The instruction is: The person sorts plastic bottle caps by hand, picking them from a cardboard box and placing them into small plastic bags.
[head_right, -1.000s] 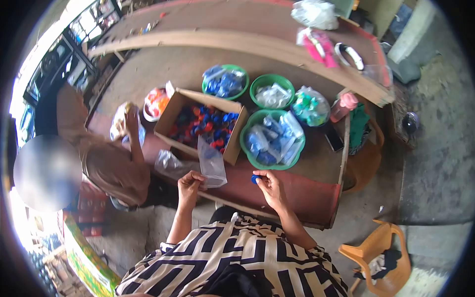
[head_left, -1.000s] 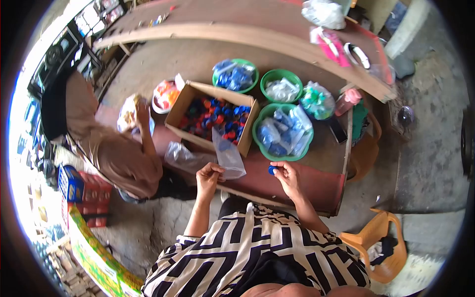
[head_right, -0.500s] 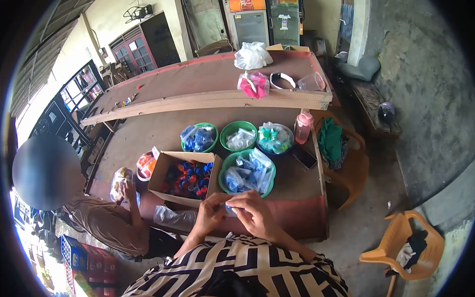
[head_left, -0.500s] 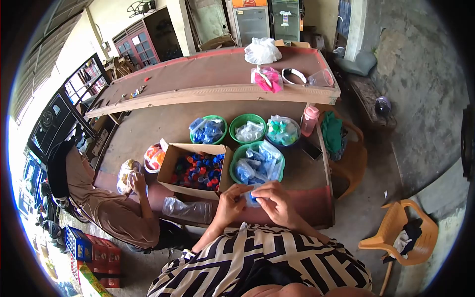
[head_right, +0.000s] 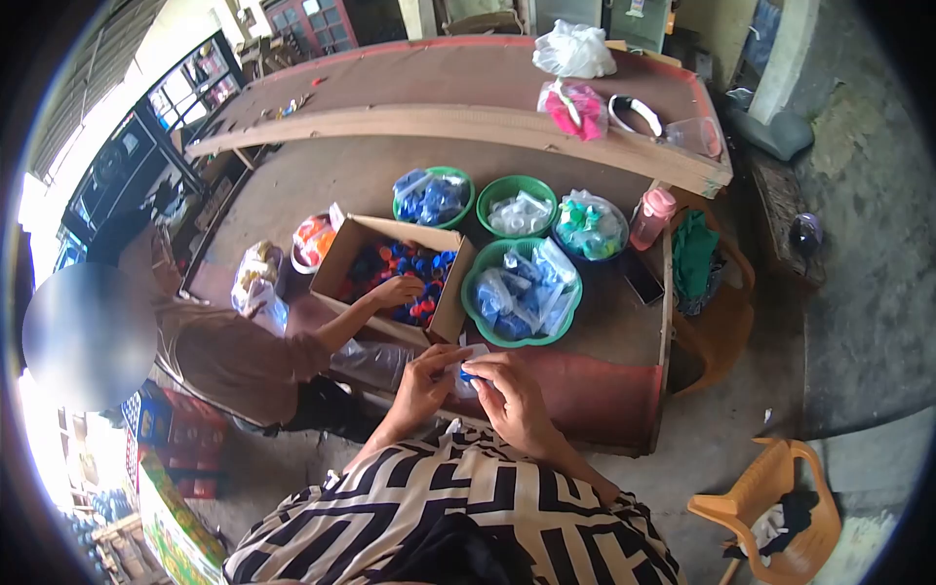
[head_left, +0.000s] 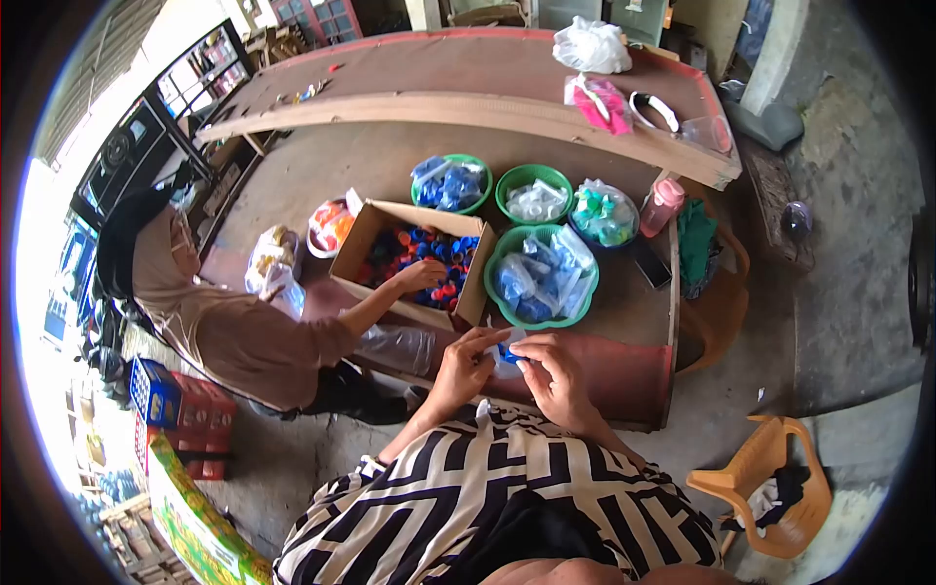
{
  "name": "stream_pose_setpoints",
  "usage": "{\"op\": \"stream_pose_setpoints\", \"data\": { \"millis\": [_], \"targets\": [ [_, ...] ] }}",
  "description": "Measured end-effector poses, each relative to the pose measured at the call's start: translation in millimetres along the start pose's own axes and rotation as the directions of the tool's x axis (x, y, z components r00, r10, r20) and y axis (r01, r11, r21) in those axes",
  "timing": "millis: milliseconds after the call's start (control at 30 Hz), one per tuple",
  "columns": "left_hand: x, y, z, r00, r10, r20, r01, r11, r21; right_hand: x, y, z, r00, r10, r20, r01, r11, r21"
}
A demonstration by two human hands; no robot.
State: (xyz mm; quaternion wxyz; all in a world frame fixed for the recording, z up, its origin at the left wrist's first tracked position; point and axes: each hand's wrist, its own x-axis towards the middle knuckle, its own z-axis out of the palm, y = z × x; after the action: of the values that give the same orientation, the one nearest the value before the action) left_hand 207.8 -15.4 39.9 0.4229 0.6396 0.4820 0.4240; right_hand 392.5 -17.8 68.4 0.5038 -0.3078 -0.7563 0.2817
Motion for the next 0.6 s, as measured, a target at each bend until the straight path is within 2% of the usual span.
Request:
{"op": "stream_pose_setpoints", "data": {
  "millis": [100, 300, 433, 467, 500, 567, 600],
  "targets": [
    [-4, 3, -7, 0.997, -0.076, -0.018, 0.076, 0.997, -0.035, 3, -4, 6, 0.999, 0.018, 0.026, -0.019, 1.000, 0.015],
    [-7, 1, -20, 0.990, -0.101, -0.102, 0.091, 0.991, -0.099, 10, -2, 15, 0.995, 0.022, -0.097, -0.024, 1.000, -0.016],
    [-9, -6, -30, 0.990, -0.112, -0.084, 0.105, 0.991, -0.089, 12, 2, 30, 0.986, 0.048, -0.162, -0.046, 0.999, 0.016],
    [-11, -10, -31, 0.990, -0.116, -0.078, 0.108, 0.989, -0.102, 16, 4, 32, 0.998, 0.039, -0.059, -0.040, 0.999, -0.016],
    [-9, -12, -35, 0.991, -0.114, -0.072, 0.105, 0.988, -0.114, 20, 6, 34, 0.996, 0.030, 0.079, -0.018, 0.989, -0.147],
    [-5, -12, -46, 0.992, -0.093, -0.081, 0.083, 0.990, -0.117, 22, 10, 48, 0.991, 0.112, 0.069, -0.105, 0.989, -0.104],
    [-6, -12, -53, 0.990, -0.127, -0.065, 0.120, 0.987, -0.108, 28, 11, 50, 0.992, 0.104, 0.075, -0.095, 0.989, -0.112]
  ]
}}
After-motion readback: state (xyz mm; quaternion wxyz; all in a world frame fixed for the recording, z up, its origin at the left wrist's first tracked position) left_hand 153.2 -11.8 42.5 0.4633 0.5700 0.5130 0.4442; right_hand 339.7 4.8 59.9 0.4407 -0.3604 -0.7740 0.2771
